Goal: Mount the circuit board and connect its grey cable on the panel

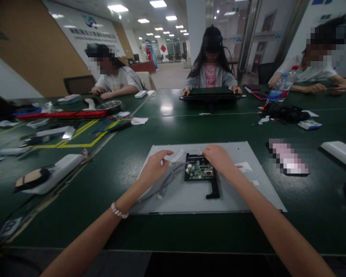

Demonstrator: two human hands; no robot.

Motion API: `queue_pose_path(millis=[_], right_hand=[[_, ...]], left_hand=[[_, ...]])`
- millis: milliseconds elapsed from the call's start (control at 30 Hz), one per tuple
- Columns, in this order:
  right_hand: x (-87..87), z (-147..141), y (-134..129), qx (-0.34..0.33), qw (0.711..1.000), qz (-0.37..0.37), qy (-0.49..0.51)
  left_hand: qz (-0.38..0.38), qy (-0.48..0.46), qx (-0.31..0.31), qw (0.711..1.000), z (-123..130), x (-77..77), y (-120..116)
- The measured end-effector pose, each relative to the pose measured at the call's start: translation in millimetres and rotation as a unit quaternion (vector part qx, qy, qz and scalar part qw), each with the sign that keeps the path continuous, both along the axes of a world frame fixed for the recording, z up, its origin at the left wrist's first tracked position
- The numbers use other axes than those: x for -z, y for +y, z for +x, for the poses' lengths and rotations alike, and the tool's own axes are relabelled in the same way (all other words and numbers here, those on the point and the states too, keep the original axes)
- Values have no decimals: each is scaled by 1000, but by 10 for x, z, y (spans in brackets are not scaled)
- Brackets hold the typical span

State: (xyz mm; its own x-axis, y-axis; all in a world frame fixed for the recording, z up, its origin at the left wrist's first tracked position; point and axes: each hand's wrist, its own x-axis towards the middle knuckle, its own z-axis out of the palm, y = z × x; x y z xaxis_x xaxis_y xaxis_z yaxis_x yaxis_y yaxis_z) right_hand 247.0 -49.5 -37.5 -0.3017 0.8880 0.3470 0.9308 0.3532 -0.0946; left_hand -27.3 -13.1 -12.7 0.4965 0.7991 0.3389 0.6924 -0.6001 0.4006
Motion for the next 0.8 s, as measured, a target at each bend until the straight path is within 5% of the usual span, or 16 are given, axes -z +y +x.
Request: queue_pose_path(millis=[300, 800], right_hand=[[36, 15, 15, -4, 999, -17, 39], [109, 38, 30, -9, 992, -36, 121]], left_hand=[[7, 27, -8, 1000, -201, 12, 197], [3, 78, -14, 997, -179, 71, 216]])
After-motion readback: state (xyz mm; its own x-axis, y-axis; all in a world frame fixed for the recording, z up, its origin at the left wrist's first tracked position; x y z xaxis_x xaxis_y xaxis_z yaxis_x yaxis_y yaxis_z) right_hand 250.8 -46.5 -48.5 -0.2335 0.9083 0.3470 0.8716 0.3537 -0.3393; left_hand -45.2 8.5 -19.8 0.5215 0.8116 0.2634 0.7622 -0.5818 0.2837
